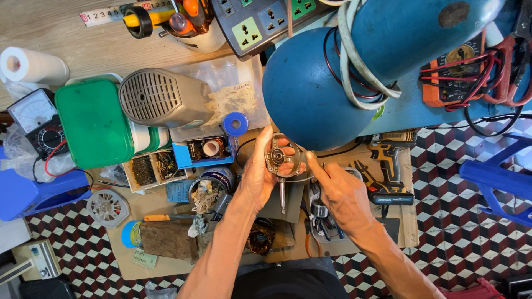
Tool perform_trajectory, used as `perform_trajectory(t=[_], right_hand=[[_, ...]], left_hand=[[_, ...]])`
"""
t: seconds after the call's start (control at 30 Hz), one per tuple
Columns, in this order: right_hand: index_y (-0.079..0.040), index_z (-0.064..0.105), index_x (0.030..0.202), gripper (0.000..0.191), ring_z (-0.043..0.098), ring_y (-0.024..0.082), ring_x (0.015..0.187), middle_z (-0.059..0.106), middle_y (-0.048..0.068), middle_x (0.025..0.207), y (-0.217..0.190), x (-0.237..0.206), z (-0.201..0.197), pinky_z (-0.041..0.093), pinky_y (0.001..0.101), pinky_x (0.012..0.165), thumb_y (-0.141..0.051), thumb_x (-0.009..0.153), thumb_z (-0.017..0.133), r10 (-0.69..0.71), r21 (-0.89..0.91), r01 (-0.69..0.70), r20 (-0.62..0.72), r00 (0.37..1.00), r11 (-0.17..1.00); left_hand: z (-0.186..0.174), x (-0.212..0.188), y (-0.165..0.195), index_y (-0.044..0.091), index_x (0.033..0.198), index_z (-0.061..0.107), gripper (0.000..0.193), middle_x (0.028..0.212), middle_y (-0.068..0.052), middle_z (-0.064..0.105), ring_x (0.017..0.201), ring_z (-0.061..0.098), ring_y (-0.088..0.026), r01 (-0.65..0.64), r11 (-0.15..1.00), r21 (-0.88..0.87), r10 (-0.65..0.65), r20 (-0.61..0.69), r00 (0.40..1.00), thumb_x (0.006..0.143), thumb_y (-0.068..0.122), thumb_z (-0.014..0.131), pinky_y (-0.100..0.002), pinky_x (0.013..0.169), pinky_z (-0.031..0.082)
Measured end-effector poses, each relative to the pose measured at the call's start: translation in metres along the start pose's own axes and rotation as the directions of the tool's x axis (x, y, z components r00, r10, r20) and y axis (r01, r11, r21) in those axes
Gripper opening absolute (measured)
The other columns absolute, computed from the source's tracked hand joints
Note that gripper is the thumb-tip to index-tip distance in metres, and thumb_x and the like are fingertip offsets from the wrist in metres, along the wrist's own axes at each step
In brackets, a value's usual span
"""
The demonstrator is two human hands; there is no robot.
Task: The person disassembles a small electric motor, removes the rotor, and cleans the stator housing with a cloth. They then use a screwdriver to scrape and clean the rotor shaft and commutator area. The person continues to clean and scrape the rotor and stator components throughout the clip.
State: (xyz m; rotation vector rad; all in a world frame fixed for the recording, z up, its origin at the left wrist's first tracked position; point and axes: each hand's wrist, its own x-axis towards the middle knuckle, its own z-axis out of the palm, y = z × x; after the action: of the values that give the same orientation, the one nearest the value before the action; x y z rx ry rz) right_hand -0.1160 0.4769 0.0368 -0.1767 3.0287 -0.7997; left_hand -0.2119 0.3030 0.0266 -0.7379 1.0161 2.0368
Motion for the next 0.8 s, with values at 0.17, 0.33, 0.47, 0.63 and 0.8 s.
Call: perform_trajectory(t=[0.17,0.33,0.47,0.63,0.8], right_hand=[[-0.011,0.054,0.147,0.077,0.062,0.028,0.072,0.055,0.009,0.084,-0.006,0.001,0.005,0.051,0.04,0.062,0.006,0.073,0.064,0.025,-0.018,-0.026,-0.003,1.0,1.0],[-0.011,0.054,0.149,0.077,0.061,0.025,0.071,0.053,0.008,0.082,-0.007,-0.006,0.002,0.052,0.0389,0.064,0.008,0.075,0.063,0.047,-0.027,-0.047,-0.017,0.999,0.999],[-0.01,0.054,0.15,0.077,0.059,0.024,0.066,0.052,0.009,0.079,-0.006,-0.007,0.005,0.051,0.0383,0.06,0.009,0.076,0.065,0.076,-0.047,-0.074,0.033,0.997,0.996],[-0.011,0.056,0.147,0.069,0.06,0.026,0.068,0.052,0.009,0.08,-0.013,-0.005,0.011,0.051,0.0397,0.061,0.004,0.081,0.068,0.085,-0.019,-0.086,-0.047,0.995,0.996],[-0.01,0.055,0.147,0.067,0.061,0.027,0.068,0.052,0.011,0.08,-0.023,-0.006,0.006,0.05,0.0417,0.06,0.002,0.082,0.068,0.132,-0.013,-0.132,-0.022,0.991,0.991]], left_hand=[[-0.003,0.001,-0.002,0.006,0.11,0.061,0.06,0.088,-0.007,0.067,0.066,0.066,-0.015,0.004,0.999,0.044,-0.002,-0.029,1.0,0.088,0.062,0.066,-0.038,0.075,0.061],[-0.003,0.004,-0.001,0.004,0.107,0.061,0.064,0.088,-0.009,0.065,0.063,0.065,-0.017,0.016,0.999,0.039,-0.015,-0.03,0.999,0.084,0.063,0.067,-0.041,0.074,0.065],[-0.001,0.002,-0.002,0.003,0.114,0.063,0.066,0.094,-0.009,0.066,0.068,0.065,-0.014,-0.018,0.994,0.11,0.026,-0.072,0.997,0.085,0.062,0.069,-0.036,0.073,0.063],[0.002,-0.001,-0.007,0.001,0.113,0.061,0.07,0.094,-0.01,0.064,0.071,0.068,-0.017,-0.052,0.989,0.14,0.061,-0.066,0.996,0.081,0.063,0.068,-0.035,0.07,0.064],[0.004,-0.001,-0.013,0.0,0.118,0.064,0.075,0.098,-0.009,0.063,0.077,0.063,-0.015,-0.106,0.963,0.246,0.138,-0.118,0.983,0.084,0.067,0.065,-0.028,0.068,0.055]])
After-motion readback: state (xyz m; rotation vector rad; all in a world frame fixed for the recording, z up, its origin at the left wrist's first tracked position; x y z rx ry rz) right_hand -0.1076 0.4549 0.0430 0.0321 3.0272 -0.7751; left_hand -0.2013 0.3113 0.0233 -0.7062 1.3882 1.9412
